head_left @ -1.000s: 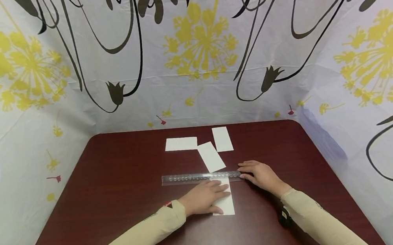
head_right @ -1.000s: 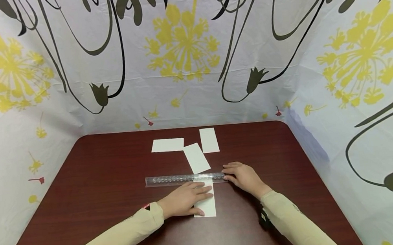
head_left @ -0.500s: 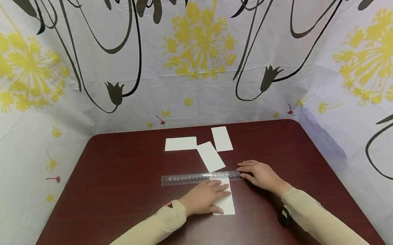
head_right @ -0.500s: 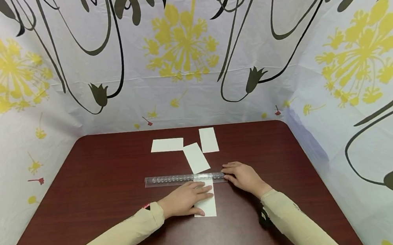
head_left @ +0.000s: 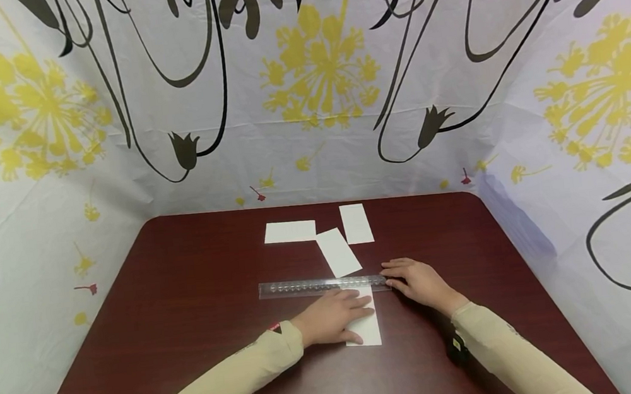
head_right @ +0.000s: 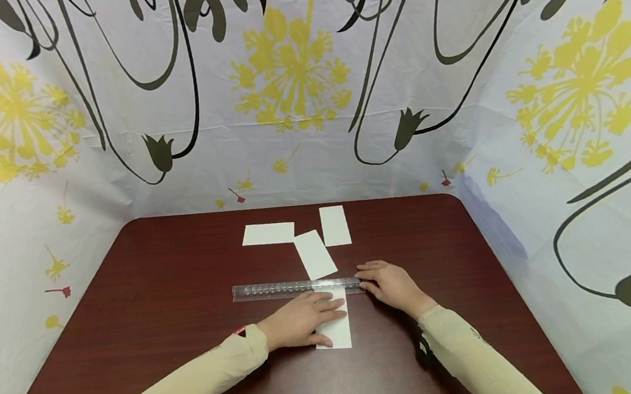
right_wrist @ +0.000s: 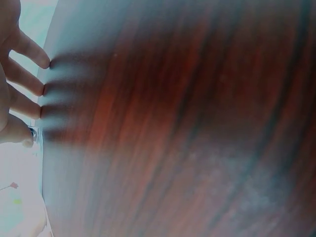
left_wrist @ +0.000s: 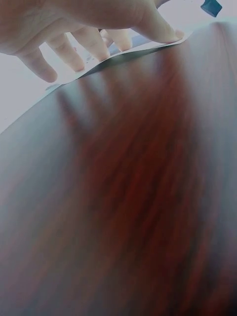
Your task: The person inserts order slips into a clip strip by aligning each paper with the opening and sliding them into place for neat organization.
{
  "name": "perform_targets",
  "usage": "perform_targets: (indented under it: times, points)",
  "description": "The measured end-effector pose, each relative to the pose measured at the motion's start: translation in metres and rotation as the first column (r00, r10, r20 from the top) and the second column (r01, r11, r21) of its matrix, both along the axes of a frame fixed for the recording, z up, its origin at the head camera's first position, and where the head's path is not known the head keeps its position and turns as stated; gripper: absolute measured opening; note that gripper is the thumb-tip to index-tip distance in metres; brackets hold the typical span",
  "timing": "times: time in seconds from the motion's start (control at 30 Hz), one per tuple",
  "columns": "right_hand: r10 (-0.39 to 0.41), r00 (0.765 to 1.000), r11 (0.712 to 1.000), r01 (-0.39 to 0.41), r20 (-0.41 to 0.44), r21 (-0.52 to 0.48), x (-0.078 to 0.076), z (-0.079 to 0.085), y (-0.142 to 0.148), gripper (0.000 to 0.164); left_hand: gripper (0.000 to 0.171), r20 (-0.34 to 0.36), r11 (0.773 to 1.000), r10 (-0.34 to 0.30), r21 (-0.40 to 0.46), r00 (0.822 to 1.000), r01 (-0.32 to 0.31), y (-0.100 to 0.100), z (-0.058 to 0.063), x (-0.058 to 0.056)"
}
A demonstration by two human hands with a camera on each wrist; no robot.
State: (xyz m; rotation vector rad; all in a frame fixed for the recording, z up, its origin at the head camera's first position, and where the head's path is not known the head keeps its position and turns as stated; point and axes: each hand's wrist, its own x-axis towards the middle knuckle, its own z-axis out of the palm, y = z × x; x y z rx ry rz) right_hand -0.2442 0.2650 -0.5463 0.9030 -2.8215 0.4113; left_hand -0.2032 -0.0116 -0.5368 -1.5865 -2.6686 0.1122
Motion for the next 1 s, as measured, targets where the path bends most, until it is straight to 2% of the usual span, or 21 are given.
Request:
perform_targets:
  times: [0.17,1.0]
  points:
    - [0.000,1.000,1.000,0.000,-0.004,-0.007,0.000,0.001,-0.001,0.032,0.067,0.003,1.000,0.000,-0.005,1.000,0.000,0.004,0.002,0.000]
    - [-0.012,1.000,1.000,0.012,0.012,-0.003,0.000,0.001,0.000,0.032,0.068,0.006,1.000,-0.008,-0.018,1.000,0.008,0.013,-0.001,-0.002]
